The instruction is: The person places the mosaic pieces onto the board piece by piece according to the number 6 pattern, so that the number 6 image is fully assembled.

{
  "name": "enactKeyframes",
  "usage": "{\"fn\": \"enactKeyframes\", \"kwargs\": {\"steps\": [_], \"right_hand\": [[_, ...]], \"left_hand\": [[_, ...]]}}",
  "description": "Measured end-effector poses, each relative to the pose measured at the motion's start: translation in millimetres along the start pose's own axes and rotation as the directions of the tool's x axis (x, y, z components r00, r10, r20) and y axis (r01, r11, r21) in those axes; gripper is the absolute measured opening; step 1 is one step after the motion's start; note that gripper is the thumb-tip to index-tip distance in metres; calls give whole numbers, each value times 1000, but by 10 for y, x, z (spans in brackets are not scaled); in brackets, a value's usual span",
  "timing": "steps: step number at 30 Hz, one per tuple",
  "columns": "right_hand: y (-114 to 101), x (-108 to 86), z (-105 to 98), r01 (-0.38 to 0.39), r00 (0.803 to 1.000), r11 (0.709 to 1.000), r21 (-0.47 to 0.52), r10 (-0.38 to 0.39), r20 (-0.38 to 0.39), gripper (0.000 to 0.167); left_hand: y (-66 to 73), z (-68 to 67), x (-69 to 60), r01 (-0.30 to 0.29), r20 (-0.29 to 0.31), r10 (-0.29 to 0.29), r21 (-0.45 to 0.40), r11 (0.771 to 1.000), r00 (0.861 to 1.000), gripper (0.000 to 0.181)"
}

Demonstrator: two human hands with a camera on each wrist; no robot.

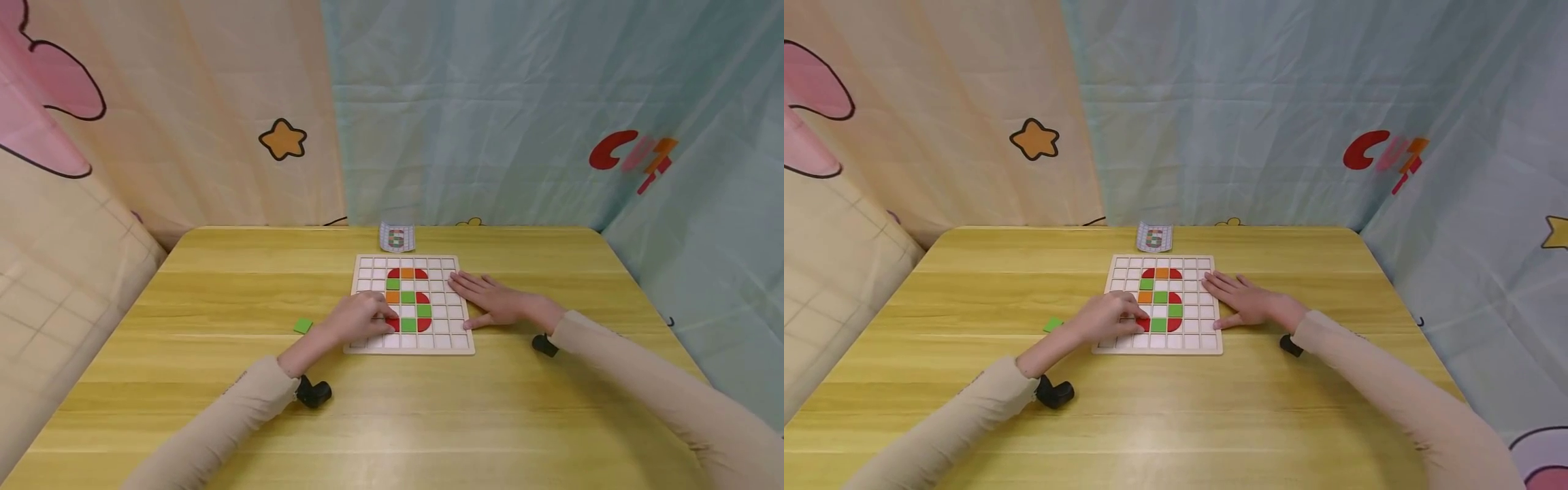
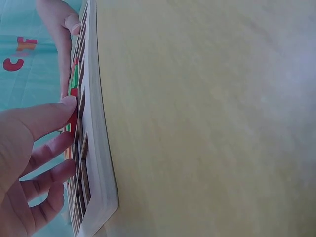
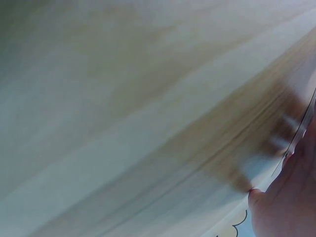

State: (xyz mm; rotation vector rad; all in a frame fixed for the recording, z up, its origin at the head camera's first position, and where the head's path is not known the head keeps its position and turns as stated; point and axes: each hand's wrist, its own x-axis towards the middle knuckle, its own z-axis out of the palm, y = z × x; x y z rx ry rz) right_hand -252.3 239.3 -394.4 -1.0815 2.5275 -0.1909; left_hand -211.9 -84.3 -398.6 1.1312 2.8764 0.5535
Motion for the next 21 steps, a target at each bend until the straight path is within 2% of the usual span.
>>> {"fn": "enactKeyframes", "kwargs": {"steps": [9,17,21], "right_hand": [[30,18,10,4,1000,1000,-9,-3,5,91],[25,26,23,7,1000,1000,-6,-8,-7,91],[12,18,23,3,1000,1000,-9,-3,-2,90]], "left_hand": [[7,-12,9,7,5,-6,-18,1000,1000,21],[21,-12,8,57,23,-56,-52,997,998,22],[29,1,16,55,16,-55,-63,996,998,23]]}}
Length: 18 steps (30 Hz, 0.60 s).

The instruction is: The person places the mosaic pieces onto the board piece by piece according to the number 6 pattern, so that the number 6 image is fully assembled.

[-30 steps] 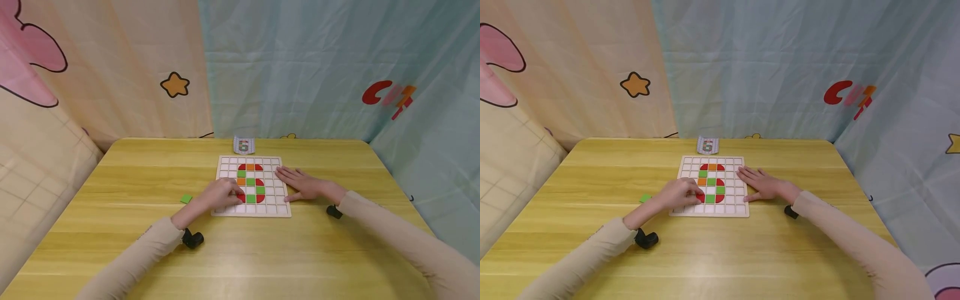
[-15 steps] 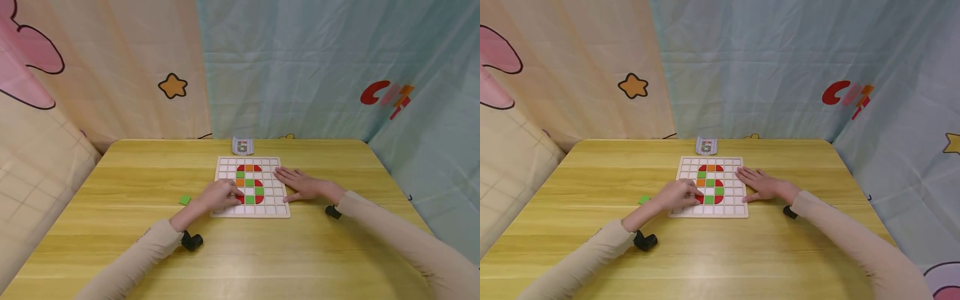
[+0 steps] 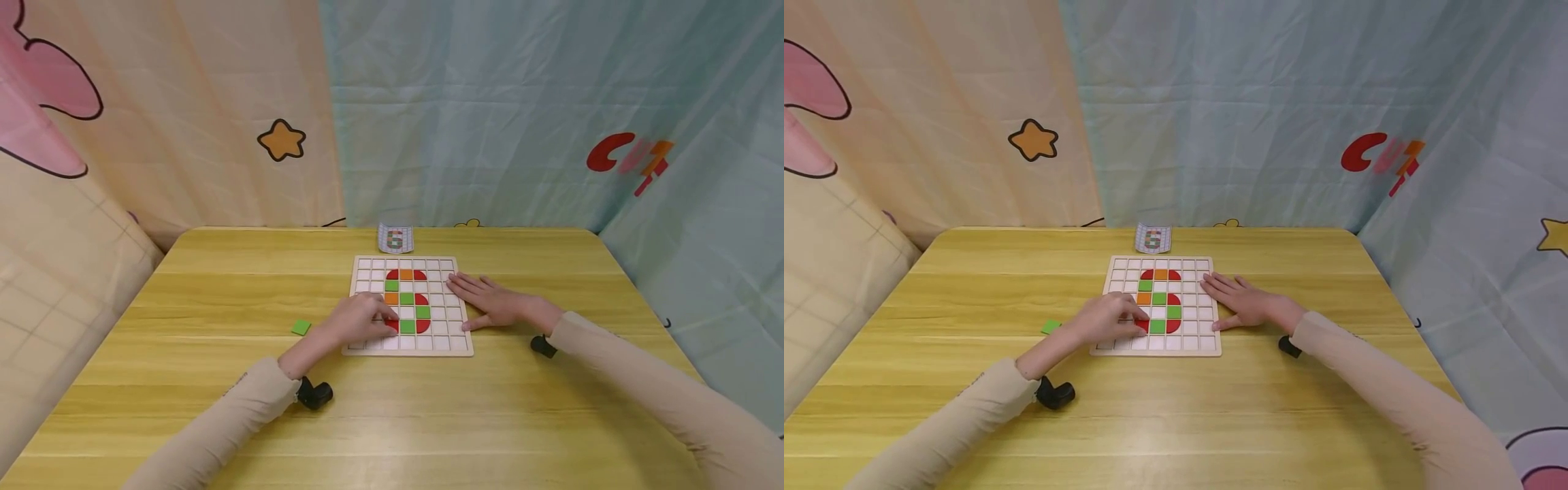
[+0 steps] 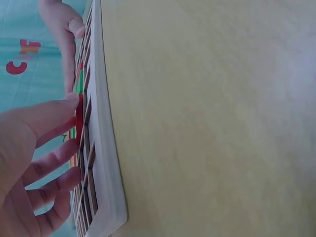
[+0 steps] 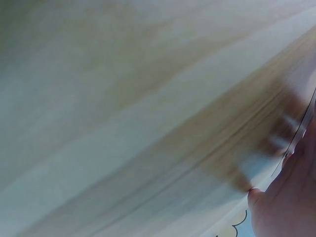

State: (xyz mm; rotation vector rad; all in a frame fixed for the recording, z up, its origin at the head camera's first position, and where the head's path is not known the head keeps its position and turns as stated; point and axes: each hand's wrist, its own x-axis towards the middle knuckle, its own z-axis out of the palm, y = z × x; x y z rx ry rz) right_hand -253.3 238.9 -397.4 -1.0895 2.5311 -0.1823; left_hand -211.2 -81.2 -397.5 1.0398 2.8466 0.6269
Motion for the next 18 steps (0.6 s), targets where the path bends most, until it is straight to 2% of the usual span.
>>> {"fn": "enactKeyframes", "kwargs": {"steps": [5,18], "right_hand": [[6,-1,4,2,1000,1000,1,-2,2,91],[23,9,18,-2,1000,1000,2,2,-2,92]], "left_hand": [[5,21,3,-4,-23,4,11,1000,1000,21],[-17,23,7,-10,-12,10,16,1000,1000,21]]}}
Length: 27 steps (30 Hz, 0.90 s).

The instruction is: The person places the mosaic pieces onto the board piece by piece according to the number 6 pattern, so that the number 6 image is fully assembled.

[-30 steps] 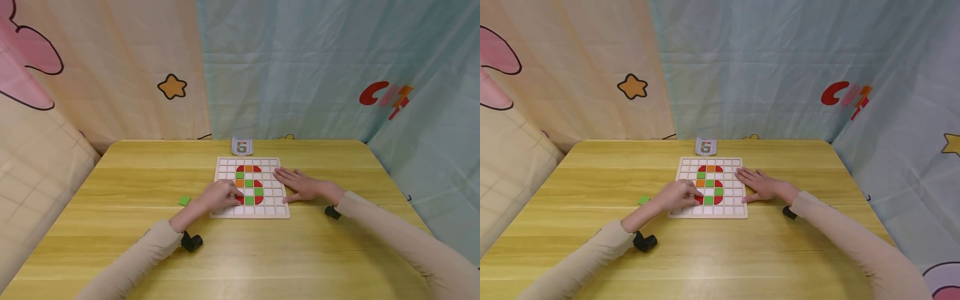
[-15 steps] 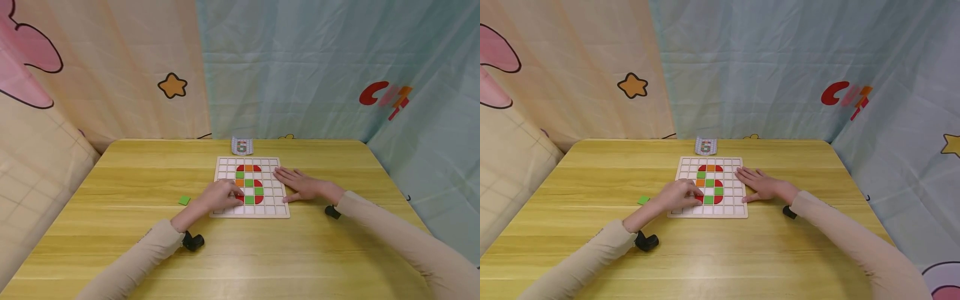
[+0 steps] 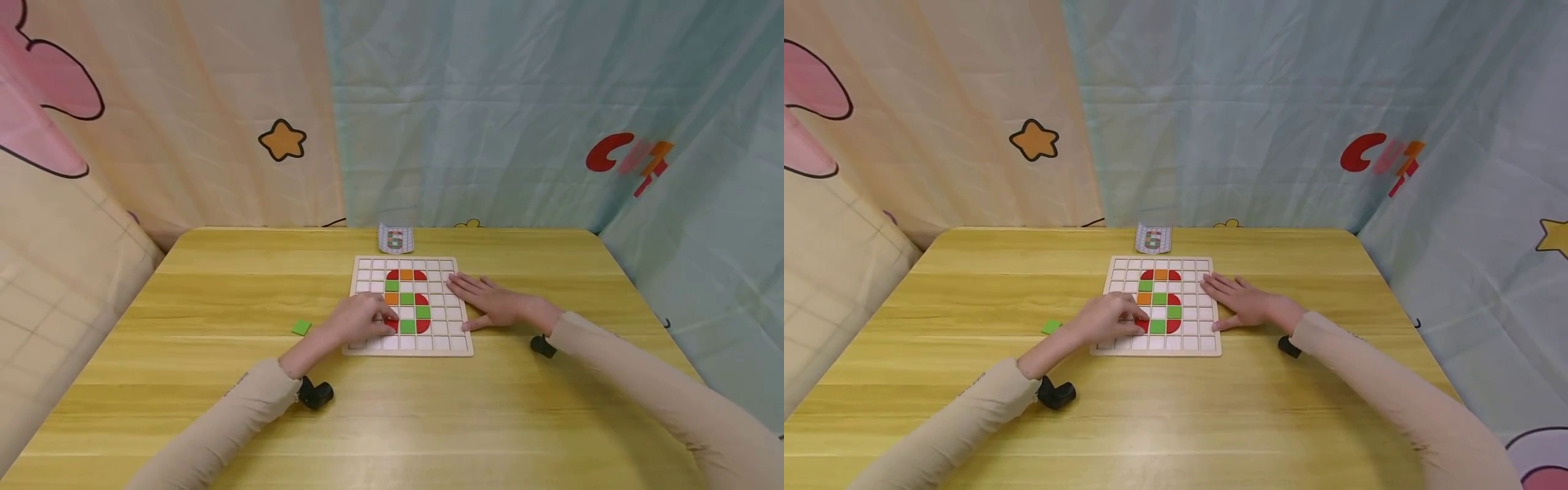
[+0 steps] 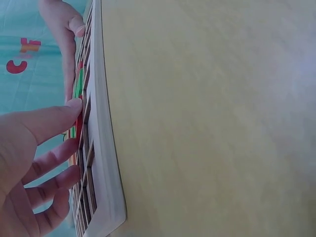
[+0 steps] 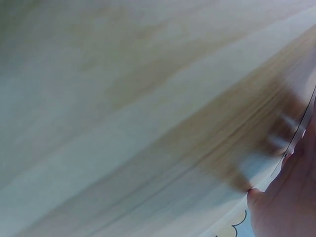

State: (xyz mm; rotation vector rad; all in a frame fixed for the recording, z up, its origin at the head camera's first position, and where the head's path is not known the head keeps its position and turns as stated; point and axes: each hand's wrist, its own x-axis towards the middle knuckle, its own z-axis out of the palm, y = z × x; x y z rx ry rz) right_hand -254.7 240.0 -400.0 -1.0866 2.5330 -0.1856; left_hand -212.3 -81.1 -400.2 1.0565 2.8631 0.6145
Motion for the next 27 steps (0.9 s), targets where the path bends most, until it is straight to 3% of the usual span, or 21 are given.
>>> {"fn": "enactKeyframes", "kwargs": {"steps": [16,22,27], "right_hand": [[-15,-3,-11,-14,1000,1000,-4,14,16,91],[-15,-8,-12,-10,1000,1000,-2,10,22,91],[-13,-16,-9,-2,1000,1000,-3,2,9,91]], "left_hand": [[15,-7,-67,-22,16,22,45,999,1000,24],[-12,-85,-98,-66,54,63,53,996,997,27],[-58,-205,-142,-59,85,56,34,998,995,29]]}}
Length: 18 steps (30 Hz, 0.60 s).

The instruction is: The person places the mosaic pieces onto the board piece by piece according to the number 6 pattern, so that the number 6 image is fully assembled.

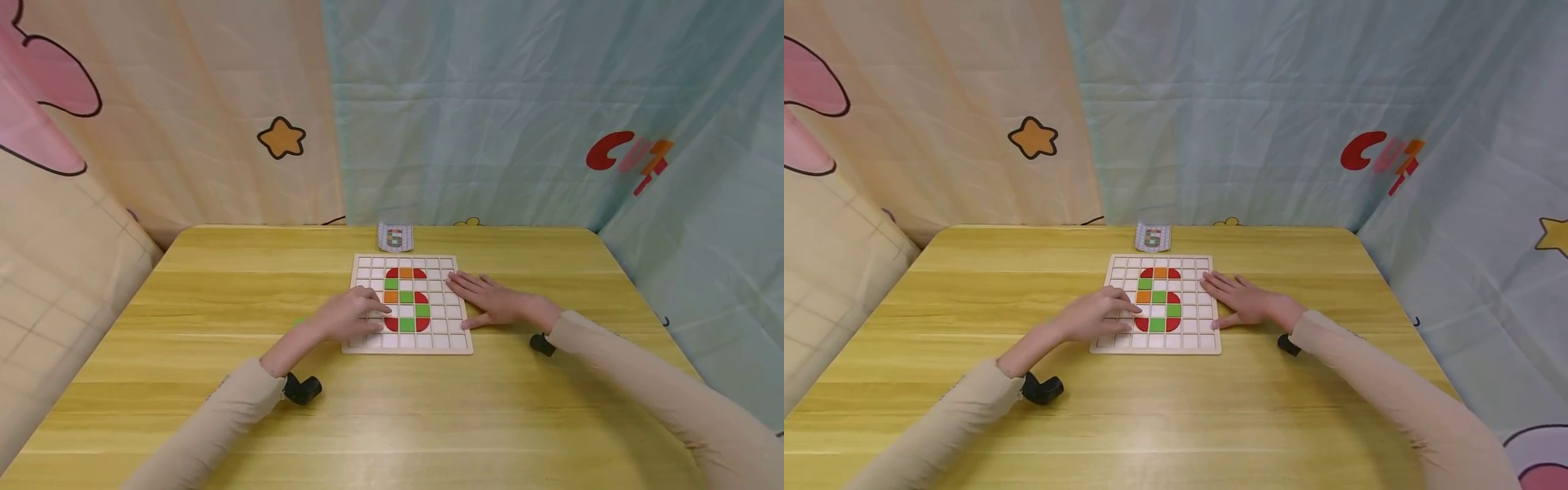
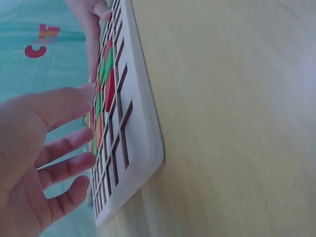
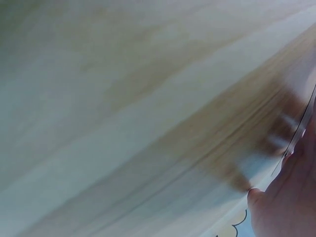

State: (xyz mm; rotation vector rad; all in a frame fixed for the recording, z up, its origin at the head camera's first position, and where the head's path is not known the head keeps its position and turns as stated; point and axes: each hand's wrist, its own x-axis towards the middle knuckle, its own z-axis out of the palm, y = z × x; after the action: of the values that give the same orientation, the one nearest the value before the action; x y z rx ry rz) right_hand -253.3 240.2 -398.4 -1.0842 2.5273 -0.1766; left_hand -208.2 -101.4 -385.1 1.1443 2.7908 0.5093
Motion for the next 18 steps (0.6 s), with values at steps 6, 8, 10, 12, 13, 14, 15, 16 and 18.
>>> {"fn": "enactKeyframes", "kwargs": {"steps": [6,8,10,12,13,14,15,16,18], "right_hand": [[-3,11,-8,5,1000,1000,-20,-5,5,91],[-8,9,-9,12,1000,1000,-17,-12,2,91],[-9,4,-3,14,1000,1000,-15,-14,1,91],[-4,1,6,21,1000,1000,-12,-21,-4,91],[-4,0,8,22,1000,1000,-8,-22,-10,91],[-3,-1,8,25,1000,1000,-4,-25,-16,91],[1,0,10,27,999,1000,-4,-27,-20,91],[4,1,12,30,999,1000,-3,-30,-24,91],[13,6,16,39,999,999,-5,-39,-33,91]], "left_hand": [[-118,-90,-124,12,-1,-12,-25,1000,1000,32],[-179,-94,-186,15,-3,-15,-29,999,1000,33],[-247,-97,-248,14,0,-14,-37,999,1000,33],[-308,-108,-312,16,3,-16,-50,999,1000,34],[-337,-115,-341,17,1,-17,-60,998,1000,35],[-366,-125,-368,16,-3,-16,-71,997,1000,35],[-392,-137,-393,19,-3,-19,-81,997,1000,36],[-416,-150,-419,20,-4,-20,-86,996,1000,36],[-466,-175,-471,15,-12,-16,-88,996,1000,37]]}}
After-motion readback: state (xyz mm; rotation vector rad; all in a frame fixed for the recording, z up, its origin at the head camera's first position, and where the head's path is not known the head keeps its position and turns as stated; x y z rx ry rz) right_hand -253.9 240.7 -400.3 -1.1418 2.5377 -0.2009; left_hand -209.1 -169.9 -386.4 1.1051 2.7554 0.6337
